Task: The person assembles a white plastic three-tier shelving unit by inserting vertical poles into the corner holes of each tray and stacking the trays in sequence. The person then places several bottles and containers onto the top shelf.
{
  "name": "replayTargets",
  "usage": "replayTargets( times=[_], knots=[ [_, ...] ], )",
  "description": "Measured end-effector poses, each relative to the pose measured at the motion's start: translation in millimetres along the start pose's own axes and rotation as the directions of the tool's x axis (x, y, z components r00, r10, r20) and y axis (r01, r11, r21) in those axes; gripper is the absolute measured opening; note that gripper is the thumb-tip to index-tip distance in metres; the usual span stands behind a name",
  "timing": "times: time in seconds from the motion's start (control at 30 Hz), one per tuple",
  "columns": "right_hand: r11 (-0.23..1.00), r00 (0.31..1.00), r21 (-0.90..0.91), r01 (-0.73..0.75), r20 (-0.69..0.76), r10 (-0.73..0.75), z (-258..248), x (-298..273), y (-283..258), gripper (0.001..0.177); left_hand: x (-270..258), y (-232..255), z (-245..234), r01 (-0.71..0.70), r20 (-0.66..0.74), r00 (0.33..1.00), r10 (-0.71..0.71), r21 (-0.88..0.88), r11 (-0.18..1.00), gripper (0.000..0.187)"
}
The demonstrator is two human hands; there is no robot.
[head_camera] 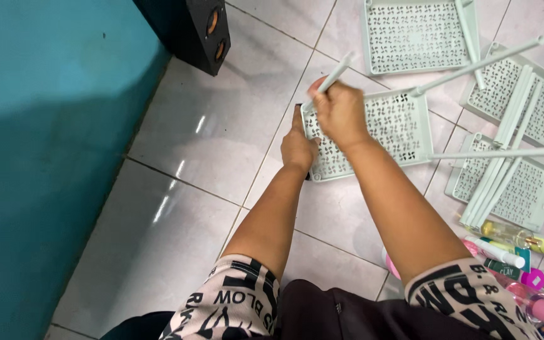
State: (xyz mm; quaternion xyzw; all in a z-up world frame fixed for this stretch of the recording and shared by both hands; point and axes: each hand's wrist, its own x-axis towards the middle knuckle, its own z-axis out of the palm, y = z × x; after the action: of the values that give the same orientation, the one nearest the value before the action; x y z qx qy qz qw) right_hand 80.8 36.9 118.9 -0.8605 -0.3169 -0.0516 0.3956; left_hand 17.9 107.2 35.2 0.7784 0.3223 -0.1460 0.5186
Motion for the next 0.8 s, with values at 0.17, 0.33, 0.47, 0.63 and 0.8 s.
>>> replayTargets(
  times=[0.17,0.33,0.47,0.63,0.8],
  knots=[
    [1.000,1.000,0.004,0.010,-0.027,-0.010,6,-8,4,0.008,-1,-6,4,0.012,-0.025,1.000,-0.013,-0.039,0.999,0.098],
    [0.966,0.967,0.059,-0.253,-0.005,0.254,6,-1,13,0.016,11,-10,13,-0.074,-0.096,0.993,0.075,0.009,0.997,0.104],
    [0.966,0.966,-0.018,-0.258,0.008,0.258,3,-19,20,0.056,14,-18,20,-0.093,-0.140,0.986,0.093,0.007,0.996,0.099],
    [0.968,0.969,0.061,-0.244,0.056,0.241,-35,-84,29,0.059,-1,-19,13,-0.177,-0.369,0.916,0.156,-0.023,0.984,0.096],
    [0.923,0.882,0.051,-0.380,0.319,0.346,-102,-143,61,0.034,-44,-4,32,-0.434,-0.534,0.634,0.560,0.354,0.829,0.060]
  ],
)
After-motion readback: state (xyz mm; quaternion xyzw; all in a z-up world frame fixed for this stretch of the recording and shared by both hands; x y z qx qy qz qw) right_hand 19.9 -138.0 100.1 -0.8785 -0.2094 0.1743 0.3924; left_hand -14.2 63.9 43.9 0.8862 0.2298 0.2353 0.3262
